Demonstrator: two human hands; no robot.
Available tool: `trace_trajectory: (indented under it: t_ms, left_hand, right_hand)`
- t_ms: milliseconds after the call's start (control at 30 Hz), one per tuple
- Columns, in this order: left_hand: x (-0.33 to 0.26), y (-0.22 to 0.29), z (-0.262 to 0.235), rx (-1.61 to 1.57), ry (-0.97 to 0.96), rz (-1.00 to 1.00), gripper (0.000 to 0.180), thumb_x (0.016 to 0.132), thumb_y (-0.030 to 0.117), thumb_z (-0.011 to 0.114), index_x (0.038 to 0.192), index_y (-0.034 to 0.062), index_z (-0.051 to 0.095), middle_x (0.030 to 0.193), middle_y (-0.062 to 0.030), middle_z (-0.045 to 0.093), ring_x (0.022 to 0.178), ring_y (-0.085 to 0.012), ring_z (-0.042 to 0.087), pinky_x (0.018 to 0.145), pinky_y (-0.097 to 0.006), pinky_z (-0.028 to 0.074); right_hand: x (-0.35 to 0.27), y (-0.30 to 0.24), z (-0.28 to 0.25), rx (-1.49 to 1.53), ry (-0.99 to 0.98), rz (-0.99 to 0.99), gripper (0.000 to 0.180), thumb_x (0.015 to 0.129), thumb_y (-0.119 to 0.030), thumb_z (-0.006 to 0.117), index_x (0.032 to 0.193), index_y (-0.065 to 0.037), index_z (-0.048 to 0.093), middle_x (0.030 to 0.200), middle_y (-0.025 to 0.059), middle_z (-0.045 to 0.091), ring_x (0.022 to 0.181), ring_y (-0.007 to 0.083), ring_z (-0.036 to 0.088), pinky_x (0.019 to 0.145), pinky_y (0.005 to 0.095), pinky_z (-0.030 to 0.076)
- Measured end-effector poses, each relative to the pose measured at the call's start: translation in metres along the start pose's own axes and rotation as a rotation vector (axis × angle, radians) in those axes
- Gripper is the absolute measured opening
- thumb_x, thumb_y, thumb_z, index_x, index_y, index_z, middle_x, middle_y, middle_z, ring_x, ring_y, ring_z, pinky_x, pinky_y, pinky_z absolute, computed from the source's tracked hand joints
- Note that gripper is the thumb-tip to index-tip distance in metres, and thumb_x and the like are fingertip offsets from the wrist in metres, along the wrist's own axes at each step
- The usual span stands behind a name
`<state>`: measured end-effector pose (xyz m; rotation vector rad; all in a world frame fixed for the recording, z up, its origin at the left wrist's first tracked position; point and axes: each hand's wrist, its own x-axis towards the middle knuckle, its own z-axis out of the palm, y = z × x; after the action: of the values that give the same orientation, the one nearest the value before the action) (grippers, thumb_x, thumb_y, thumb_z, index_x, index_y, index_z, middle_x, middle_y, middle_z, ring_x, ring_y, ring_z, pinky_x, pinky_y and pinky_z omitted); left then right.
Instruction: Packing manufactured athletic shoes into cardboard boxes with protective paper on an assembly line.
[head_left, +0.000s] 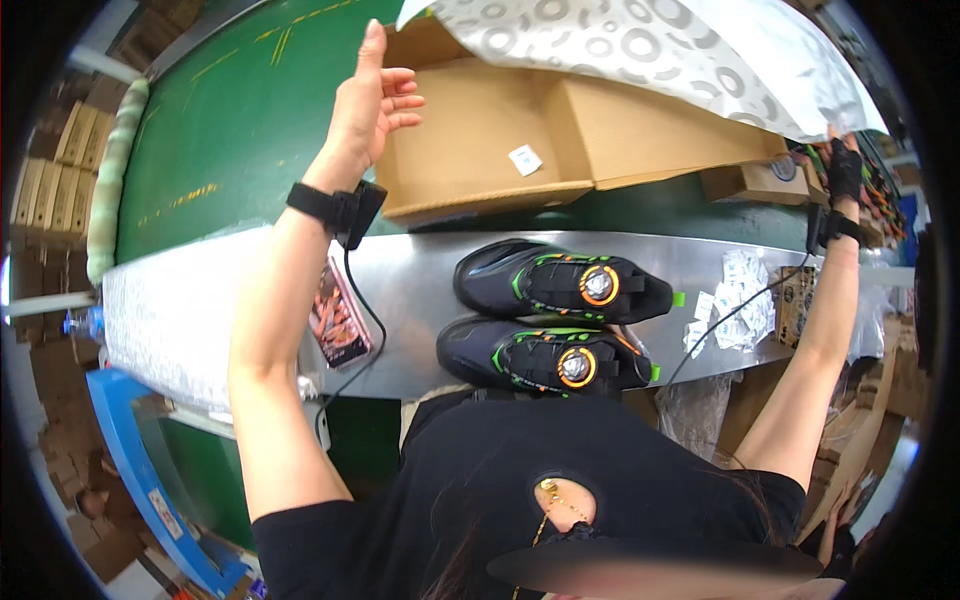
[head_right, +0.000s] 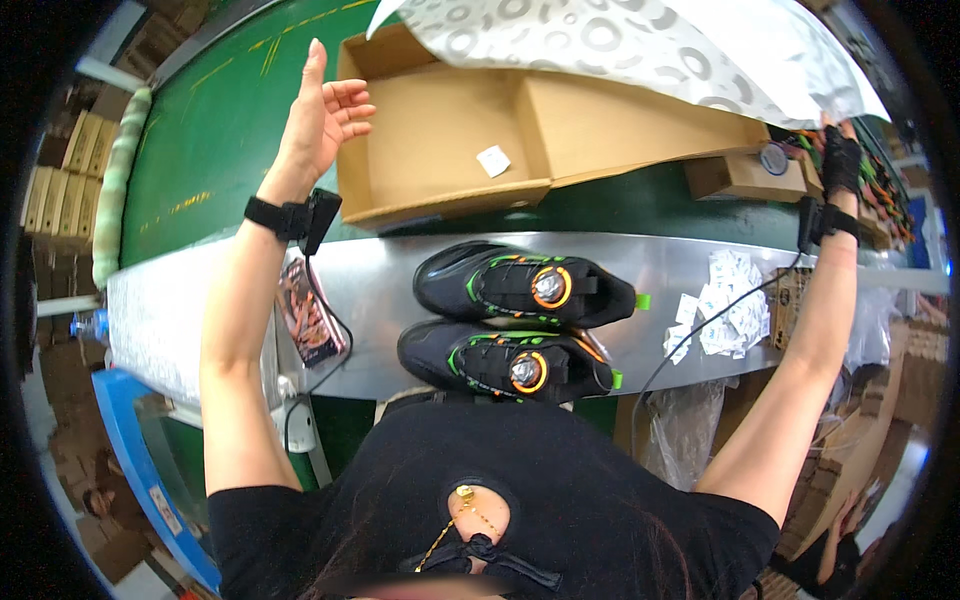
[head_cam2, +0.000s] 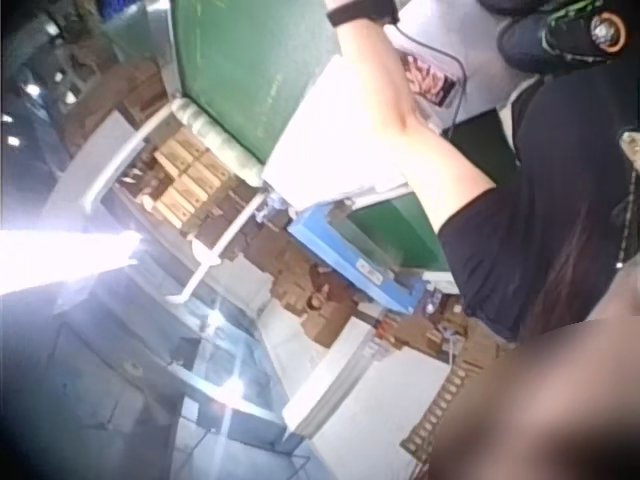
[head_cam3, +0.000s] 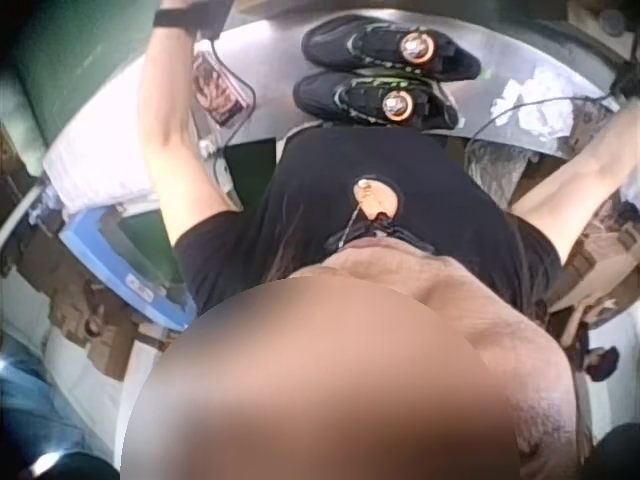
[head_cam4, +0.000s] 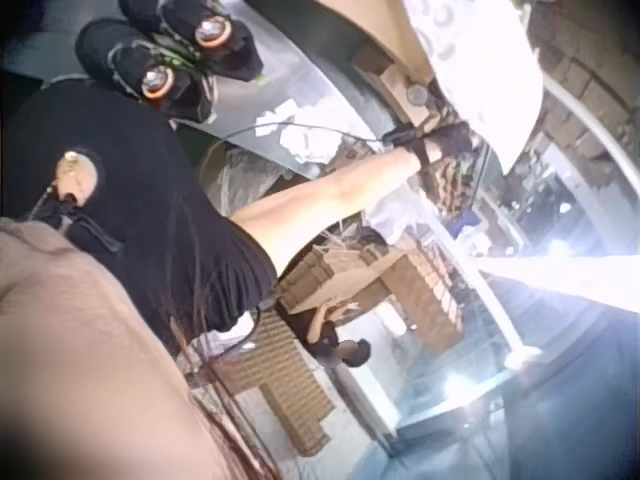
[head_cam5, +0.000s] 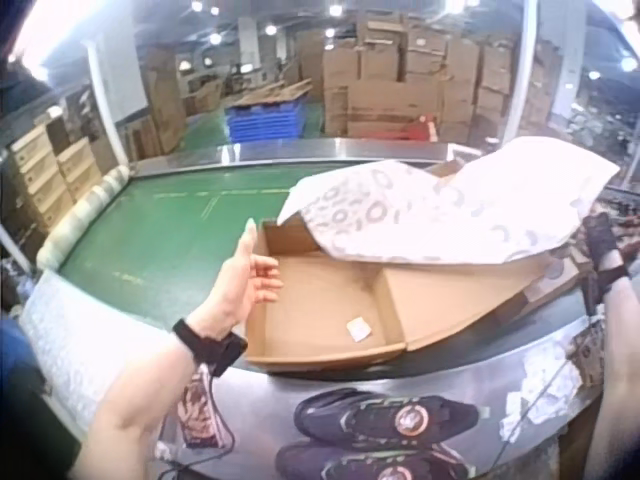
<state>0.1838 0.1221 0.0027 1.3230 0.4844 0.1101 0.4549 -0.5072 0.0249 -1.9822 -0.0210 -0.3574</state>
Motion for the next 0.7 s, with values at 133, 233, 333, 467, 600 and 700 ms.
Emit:
trace_trajectory:
  t_ms: [133, 233, 333, 467, 600, 700]
  left_hand:
    - [0.0, 0.019, 0.061, -0.185, -0.051, -0.192, 0.092, 0.062, 0.076, 0.05, 0.089, -0.0115, 0.055, 0.095, -0.0244, 0.051, 0.093, -0.0323, 0.055, 0.071, -0.036, 0.05]
    - [0.026, 0.028, 0.093, -0.018, -0.139, 0.145, 0.094, 0.065, 0.073, 0.051, 0.098, -0.0147, 0.046, 0.095, -0.0233, 0.049, 0.088, -0.0279, 0.054, 0.072, -0.04, 0.049]
    - [0.062, 0.038, 0.113, 0.113, -0.119, 0.457, 0.05, 0.085, 0.041, 0.05, 0.114, 0.0012, 0.045, 0.105, -0.011, 0.052, 0.087, -0.0197, 0.052, 0.073, -0.033, 0.046]
    - [0.056, 0.055, 0.166, 0.087, -0.168, 0.28, 0.064, 0.081, 0.053, 0.049, 0.126, 0.007, 0.039, 0.11, -0.0152, 0.047, 0.094, -0.0193, 0.05, 0.071, -0.031, 0.048]
    - [0.05, 0.059, 0.195, 0.745, -0.342, 0.298, 0.091, 0.061, 0.076, 0.051, 0.083, -0.0123, 0.058, 0.105, -0.0343, 0.046, 0.108, -0.0386, 0.043, 0.079, -0.039, 0.046]
    - [0.064, 0.025, 0.219, 0.872, -0.304, 0.349, 0.088, 0.059, 0.073, 0.055, 0.08, -0.0126, 0.059, 0.093, -0.0311, 0.055, 0.104, -0.0422, 0.045, 0.086, -0.043, 0.041]
  right_hand:
    - [-0.054, -0.049, 0.014, 0.15, 0.035, -0.024, 0.02, 0.081, -0.021, 0.061, 0.094, -0.007, 0.053, 0.063, -0.0059, 0.039, 0.055, 0.0048, 0.037, 0.053, 0.0188, 0.036]
    - [-0.071, -0.061, 0.003, 0.148, 0.049, -0.064, 0.023, 0.08, -0.016, 0.06, 0.1, -0.008, 0.053, 0.071, -0.0022, 0.044, 0.063, 0.0079, 0.042, 0.057, 0.021, 0.039]
    - [-0.08, -0.061, -0.01, 0.075, -0.002, -0.176, 0.032, 0.078, -0.009, 0.058, 0.109, -0.008, 0.053, 0.088, 0.0054, 0.057, 0.078, 0.0137, 0.055, 0.064, 0.0249, 0.045]
    - [-0.116, -0.07, -0.025, -0.979, 0.085, -0.928, 0.056, 0.066, 0.011, 0.047, 0.116, -0.014, 0.053, 0.097, 0.0169, 0.056, 0.086, 0.0293, 0.057, 0.072, 0.0366, 0.047]
    - [-0.169, -0.098, -0.013, -0.979, 0.102, -0.929, 0.054, 0.067, 0.01, 0.047, 0.116, -0.013, 0.053, 0.096, 0.0161, 0.057, 0.086, 0.0285, 0.057, 0.071, 0.0363, 0.047]
    - [-0.199, -0.125, 0.034, -0.925, 0.089, -0.96, 0.053, 0.069, 0.01, 0.047, 0.116, -0.012, 0.053, 0.095, 0.0153, 0.057, 0.086, 0.0278, 0.057, 0.071, 0.036, 0.047]
